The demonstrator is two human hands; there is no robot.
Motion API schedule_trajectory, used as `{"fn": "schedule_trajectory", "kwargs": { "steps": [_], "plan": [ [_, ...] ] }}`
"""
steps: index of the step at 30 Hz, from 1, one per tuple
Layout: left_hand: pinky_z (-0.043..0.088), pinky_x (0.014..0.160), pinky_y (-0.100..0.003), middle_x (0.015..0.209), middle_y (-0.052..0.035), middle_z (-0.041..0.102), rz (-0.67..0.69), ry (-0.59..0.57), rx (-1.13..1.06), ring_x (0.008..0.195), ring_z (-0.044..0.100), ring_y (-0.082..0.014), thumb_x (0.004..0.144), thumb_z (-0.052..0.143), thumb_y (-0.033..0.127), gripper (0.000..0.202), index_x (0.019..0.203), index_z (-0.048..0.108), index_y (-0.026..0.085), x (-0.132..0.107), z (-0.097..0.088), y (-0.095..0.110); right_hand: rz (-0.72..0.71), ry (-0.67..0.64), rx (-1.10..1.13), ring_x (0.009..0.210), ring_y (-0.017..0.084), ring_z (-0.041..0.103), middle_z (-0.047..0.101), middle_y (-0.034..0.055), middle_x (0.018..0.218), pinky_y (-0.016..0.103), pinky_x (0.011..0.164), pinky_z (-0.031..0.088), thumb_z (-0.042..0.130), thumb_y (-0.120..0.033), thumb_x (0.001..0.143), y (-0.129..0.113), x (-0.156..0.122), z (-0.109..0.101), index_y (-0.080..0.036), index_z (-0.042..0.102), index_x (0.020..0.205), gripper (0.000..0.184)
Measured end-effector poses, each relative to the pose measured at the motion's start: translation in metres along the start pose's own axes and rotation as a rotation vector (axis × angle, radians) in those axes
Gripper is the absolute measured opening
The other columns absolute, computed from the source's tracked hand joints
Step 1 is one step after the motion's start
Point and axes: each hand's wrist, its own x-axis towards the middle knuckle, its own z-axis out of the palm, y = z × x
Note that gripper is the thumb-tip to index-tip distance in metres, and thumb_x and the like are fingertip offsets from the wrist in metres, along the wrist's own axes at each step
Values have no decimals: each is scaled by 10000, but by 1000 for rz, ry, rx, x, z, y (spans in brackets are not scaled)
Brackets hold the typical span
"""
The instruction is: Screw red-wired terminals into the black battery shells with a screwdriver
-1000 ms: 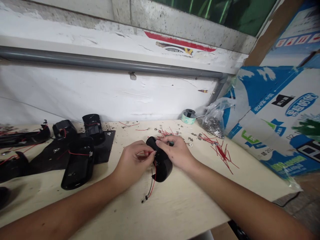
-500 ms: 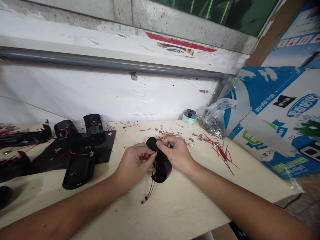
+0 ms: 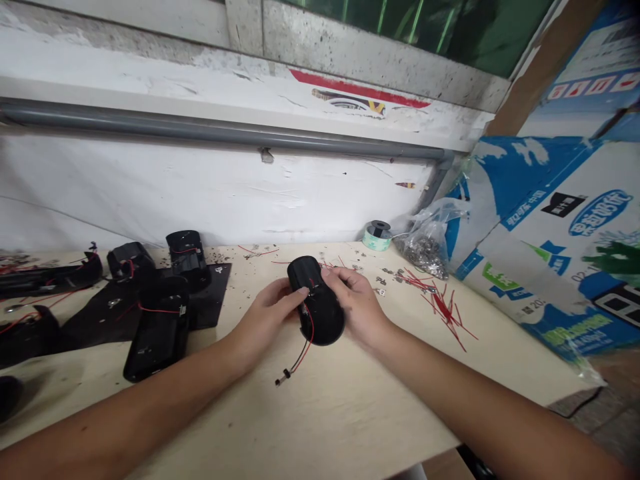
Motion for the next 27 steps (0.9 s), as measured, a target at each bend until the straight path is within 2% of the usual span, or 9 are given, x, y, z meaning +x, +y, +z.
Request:
{"fn": "schedule_trajectory", "kwargs": {
  "steps": [2,5,7,10,12,14,17,21,27],
  "plan": [
    [513,793,-370,1055,-108,673,-89,-66,-79,931,651,-234,822,717,389,419,1161,615,165,-1,2,2,-28,-21,-85,729,167,559,625,11,768,276,695,440,672,-474,852,-3,-2,2,-185,654,761,303],
    [506,730,-336,992,-76,679,-142,-48,-135,856,649,-207,788,762,346,419,1145,617,183,-2,3,3,-68,-50,-186,743,172,559,612,7,765,278,701,438,650,-446,869,-5,-4,3,-188,652,787,270],
    [507,743,-326,999,-70,674,-147,-34,-180,885,641,-202,777,772,326,404,1124,621,182,-2,3,3,-70,-51,-174,737,171,562,613,0,783,281,696,442,605,-431,901,-5,-4,1,-212,653,975,237],
    [512,749,-319,1041,-72,669,-170,8,-236,915,633,-201,794,749,308,392,1137,602,189,-3,3,5,-46,-15,-87,677,158,545,602,-35,764,277,662,441,555,-399,931,-2,-1,-3,-271,469,1262,365],
    [510,742,-309,1062,-70,669,-192,49,-257,911,635,-192,823,712,286,386,1171,570,200,-3,3,7,-50,-4,-44,666,148,538,624,-36,787,274,664,443,566,-399,928,-1,1,-5,-271,426,1201,332],
    [501,738,-296,1060,-64,672,-204,77,-274,894,635,-179,837,680,243,382,1191,542,206,-3,3,10,-59,-36,-5,694,141,556,661,-8,867,281,695,455,603,-425,909,-1,3,-6,-251,449,1031,262],
    [489,737,-290,1026,-55,675,-209,94,-282,872,634,-173,828,667,205,380,1184,535,205,-3,3,12,-76,-79,-8,727,145,575,653,7,871,292,720,467,687,-452,848,-6,5,-6,-220,492,845,303],
    [480,732,-297,979,-47,676,-206,109,-248,874,637,-191,796,705,235,395,1161,557,204,-2,1,10,-31,-70,-112,609,133,492,542,-26,667,270,593,416,734,-485,797,-13,3,-5,-200,574,742,332],
    [497,782,-331,1105,-73,697,-174,43,-230,994,653,-237,784,720,258,402,1160,582,215,-1,-2,4,97,-219,-42,577,118,481,561,-15,654,258,552,392,776,-533,730,-14,-2,-2,-196,547,675,411]
  ]
}}
